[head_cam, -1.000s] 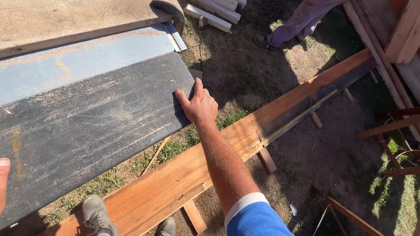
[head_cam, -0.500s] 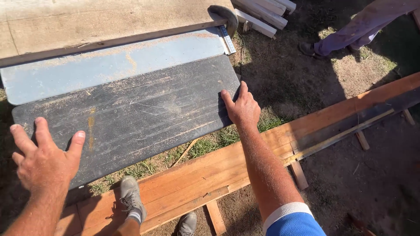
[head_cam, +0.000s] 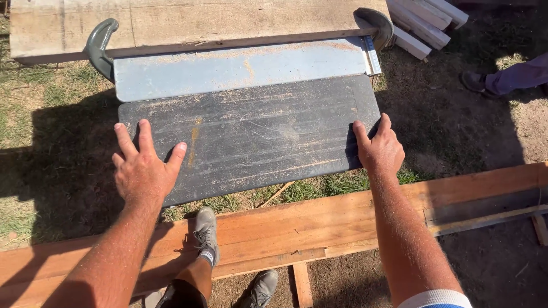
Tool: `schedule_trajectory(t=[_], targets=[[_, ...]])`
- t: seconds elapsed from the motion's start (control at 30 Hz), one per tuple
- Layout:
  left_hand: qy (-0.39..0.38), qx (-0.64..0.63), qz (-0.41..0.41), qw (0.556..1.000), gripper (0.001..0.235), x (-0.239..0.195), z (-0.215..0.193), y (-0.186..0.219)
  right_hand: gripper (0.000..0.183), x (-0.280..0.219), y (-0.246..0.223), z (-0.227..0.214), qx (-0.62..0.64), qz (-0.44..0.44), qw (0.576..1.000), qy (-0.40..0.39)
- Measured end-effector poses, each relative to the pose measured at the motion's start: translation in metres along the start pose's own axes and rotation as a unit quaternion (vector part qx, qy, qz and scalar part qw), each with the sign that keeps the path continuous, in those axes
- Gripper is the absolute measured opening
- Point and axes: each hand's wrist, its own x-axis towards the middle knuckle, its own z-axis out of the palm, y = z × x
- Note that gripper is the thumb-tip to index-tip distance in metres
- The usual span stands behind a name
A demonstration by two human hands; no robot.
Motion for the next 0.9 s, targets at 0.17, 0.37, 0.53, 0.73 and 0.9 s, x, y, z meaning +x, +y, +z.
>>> schedule_trajectory(t=[0.17, 0.37, 0.53, 0.73, 0.9], targets=[[0.000, -0.006, -0.004, 1.000, 0.102, 0.002, 0.002, -0.001, 0.093, 0.004, 0.004, 0.006, -0.007, -0.002, 1.000, 0.007], [0.002, -0.013, -0.001, 1.000, 0.102, 0.003, 0.005, -0.004, 0.092, 0.002, 0.002, 0.004, -0.004, -0.005, 1.000, 0.011], [0.024, -0.007, 0.014, 1.000, 0.101, 0.002, 0.010, -0.006, 0.094, 0.004, 0.004, 0.005, -0.006, -0.007, 1.000, 0.014], [0.044, -0.002, 0.027, 0.999, 0.100, 0.002, 0.011, -0.006, 0.088, 0.002, 0.003, 0.004, -0.009, -0.010, 1.000, 0.019], [0.025, -0.012, 0.021, 0.999, 0.101, 0.002, 0.007, -0.005, 0.088, 0.002, 0.001, 0.004, -0.007, -0.010, 1.000, 0.019]])
